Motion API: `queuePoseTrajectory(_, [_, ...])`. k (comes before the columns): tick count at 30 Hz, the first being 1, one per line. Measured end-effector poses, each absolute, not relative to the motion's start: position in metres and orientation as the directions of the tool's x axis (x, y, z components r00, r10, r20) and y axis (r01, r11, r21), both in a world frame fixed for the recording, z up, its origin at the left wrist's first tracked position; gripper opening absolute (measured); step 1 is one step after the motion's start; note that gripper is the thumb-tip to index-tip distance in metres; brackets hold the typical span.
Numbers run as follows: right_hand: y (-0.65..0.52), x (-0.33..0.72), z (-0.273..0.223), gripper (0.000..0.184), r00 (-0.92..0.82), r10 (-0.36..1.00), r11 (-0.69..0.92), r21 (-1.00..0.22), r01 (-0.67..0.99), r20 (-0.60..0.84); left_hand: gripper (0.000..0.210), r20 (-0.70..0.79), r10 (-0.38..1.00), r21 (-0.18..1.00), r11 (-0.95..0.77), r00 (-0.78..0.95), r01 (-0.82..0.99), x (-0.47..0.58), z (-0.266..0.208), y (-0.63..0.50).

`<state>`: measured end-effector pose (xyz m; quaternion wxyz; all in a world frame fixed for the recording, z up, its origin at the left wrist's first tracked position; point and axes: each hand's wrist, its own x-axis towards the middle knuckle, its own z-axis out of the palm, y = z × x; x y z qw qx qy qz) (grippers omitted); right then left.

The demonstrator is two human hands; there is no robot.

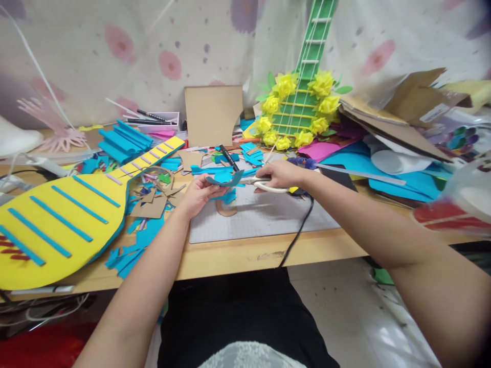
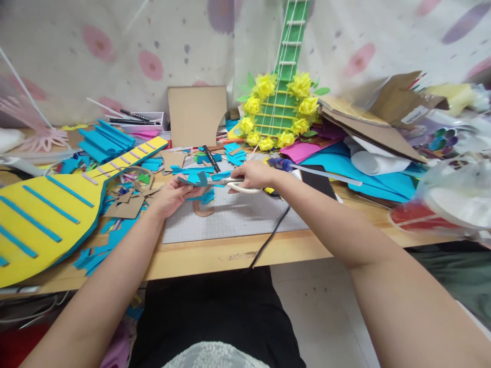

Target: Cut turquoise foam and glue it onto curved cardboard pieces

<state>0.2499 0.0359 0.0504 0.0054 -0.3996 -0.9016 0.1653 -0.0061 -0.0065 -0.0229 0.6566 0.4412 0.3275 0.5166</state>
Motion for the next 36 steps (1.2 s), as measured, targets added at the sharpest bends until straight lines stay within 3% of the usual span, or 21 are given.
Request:
queuePoseTrajectory(15, [0.034, 0.252, 0.048, 0.050, -0.699, 0.714, 0.699, -0.108, 0.707, 0.048, 0.031, -0.005, 0.964, 0.906, 0.117, 0.266, -0.407, -0.004, -0.022, -0.007])
queuePoseTrajectory(28, [0.034, 0.249, 0.052, 0.048, -0.647, 0.752, 0.605, -0.257, 0.754, -0.129, 0.031, -0.020, 0.962, 0.909, 0.132, 0.274, -0.396, -0.003, -0.023, -0.007])
queuePoseTrajectory(36, [0.031, 0.244, 0.052, 0.047, -0.649, 0.758, 0.624, -0.221, 0.750, -0.061, 0.031, -0.021, 0.966, 0.888, 0.136, 0.256, -0.439, -0.001, -0.021, -0.009])
